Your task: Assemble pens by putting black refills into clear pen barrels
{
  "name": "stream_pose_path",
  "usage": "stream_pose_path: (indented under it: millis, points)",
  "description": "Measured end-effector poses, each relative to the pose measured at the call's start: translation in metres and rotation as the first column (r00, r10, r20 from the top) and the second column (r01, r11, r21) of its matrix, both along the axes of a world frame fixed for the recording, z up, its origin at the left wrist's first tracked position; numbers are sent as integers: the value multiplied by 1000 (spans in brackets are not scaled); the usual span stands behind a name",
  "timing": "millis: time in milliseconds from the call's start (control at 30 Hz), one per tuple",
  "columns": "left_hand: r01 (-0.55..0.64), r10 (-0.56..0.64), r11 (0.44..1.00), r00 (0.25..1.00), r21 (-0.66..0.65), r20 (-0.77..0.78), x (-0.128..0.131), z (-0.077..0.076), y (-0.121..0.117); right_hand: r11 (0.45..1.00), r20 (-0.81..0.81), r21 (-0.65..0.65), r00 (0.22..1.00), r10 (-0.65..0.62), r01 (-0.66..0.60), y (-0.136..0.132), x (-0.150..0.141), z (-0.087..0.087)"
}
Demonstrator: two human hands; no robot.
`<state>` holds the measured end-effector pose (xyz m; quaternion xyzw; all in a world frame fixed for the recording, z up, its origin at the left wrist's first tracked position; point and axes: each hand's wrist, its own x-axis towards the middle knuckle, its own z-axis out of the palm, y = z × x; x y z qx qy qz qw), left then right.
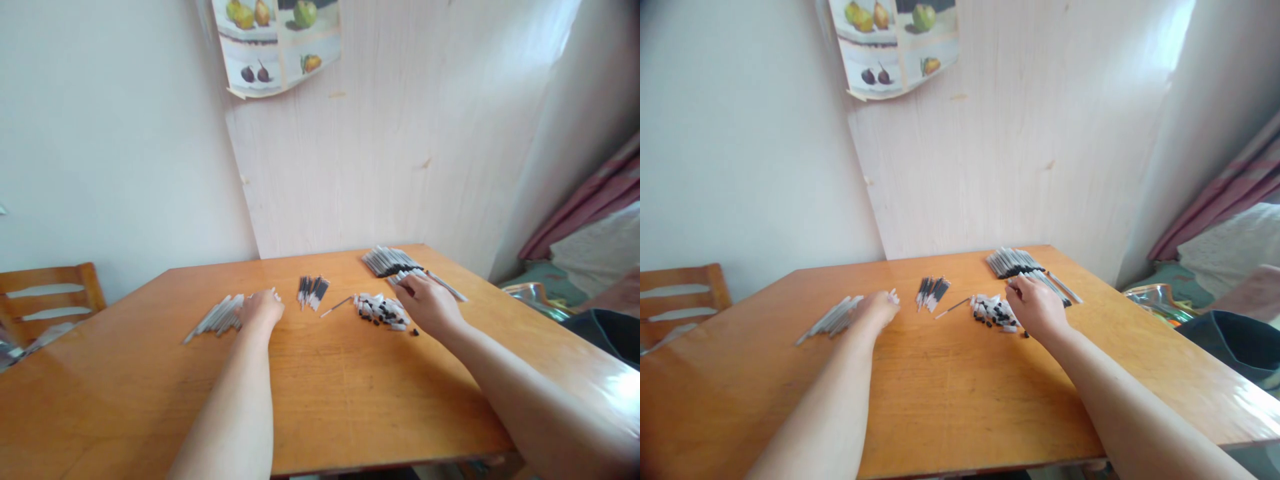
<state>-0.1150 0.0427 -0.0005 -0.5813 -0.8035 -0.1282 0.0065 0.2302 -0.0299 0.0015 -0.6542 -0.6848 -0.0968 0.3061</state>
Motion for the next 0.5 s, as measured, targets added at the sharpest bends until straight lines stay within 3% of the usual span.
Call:
stream_pose_path:
  millis: [267,500]
  points:
    - [-26,26,1000,999,-4,-22,1,-3,3,980,153,-134,975,164,-144,3,-32,13]
    - [-19,19,1000,999,19,-31,1,-5,6,895,429,-314,794,431,-316,25,-77,17]
